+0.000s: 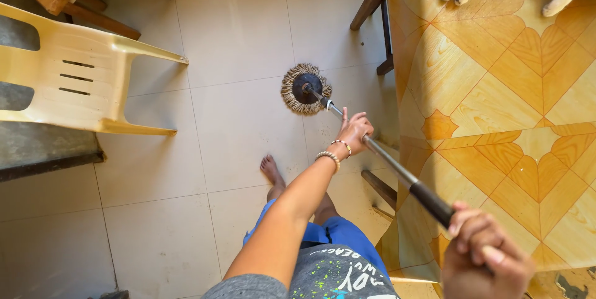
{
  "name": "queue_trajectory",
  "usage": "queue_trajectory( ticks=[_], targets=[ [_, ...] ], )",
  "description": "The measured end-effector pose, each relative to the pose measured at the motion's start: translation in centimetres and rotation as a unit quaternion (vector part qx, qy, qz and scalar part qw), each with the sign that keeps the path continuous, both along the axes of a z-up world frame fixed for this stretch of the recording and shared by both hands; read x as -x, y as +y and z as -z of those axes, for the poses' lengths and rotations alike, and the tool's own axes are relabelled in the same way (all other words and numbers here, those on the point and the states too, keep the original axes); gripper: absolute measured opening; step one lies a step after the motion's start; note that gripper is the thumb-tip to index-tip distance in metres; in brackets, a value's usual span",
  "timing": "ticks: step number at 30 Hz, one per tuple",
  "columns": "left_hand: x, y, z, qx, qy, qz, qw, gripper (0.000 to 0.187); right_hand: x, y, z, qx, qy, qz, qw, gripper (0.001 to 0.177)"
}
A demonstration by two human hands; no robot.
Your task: Sweep and mop the floor in a home.
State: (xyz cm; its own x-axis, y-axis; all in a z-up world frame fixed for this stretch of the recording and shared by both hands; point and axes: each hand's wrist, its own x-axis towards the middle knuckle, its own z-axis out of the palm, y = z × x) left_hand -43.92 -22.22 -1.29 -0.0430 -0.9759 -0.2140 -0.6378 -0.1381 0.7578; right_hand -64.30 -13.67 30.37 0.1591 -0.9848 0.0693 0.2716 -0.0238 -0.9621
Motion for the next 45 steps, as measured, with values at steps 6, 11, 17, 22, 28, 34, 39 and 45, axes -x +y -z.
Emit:
queue_trajectory(
  ticks=[6,11,17,22,28,34,39,45],
  targets=[
    [-1.6,1.9,0.2,0.049,-0.027,0.021,0.998,0.015,2.8,5.0,7.8,0.067,-0.033,0.055,0.996,0.039],
    [-4.2,0.5,1.0,0.015,-0.047,0.044,0.998,0.016,-3.1,5.1,7.2,0.094,-0.044,0.100,0.990,0.038],
    [-9.3,-0.9,10.0,-0.050,-0.165,0.051,0.984,0.026,-9.9,4.6,7.4,0.065,0.101,0.075,0.990,0.028],
    [-12.2,0.4,8.2,-0.046,-0.091,0.014,0.995,0.059,-12.8,4.1,8.8,0.139,0.139,-0.015,0.980,0.024],
    [-9.6,2.4,4.4,-0.055,0.012,-0.118,0.991,0.072,-12.2,4.4,8.6,0.119,0.174,-0.026,0.977,0.022],
    [-5.2,-0.3,2.1,-0.065,0.039,-0.097,0.992,0.063,-7.7,0.9,3.9,0.021,0.146,0.000,0.989,0.030],
    [1.5,1.9,0.9,0.019,0.077,-0.051,0.996,0.052,-3.0,1.3,-2.0,0.001,0.142,-0.034,0.989,0.030],
    [8.2,7.4,-4.0,0.056,0.106,-0.086,0.989,0.020,-0.2,6.1,-4.8,-0.023,0.196,0.012,0.980,0.032]
  ],
)
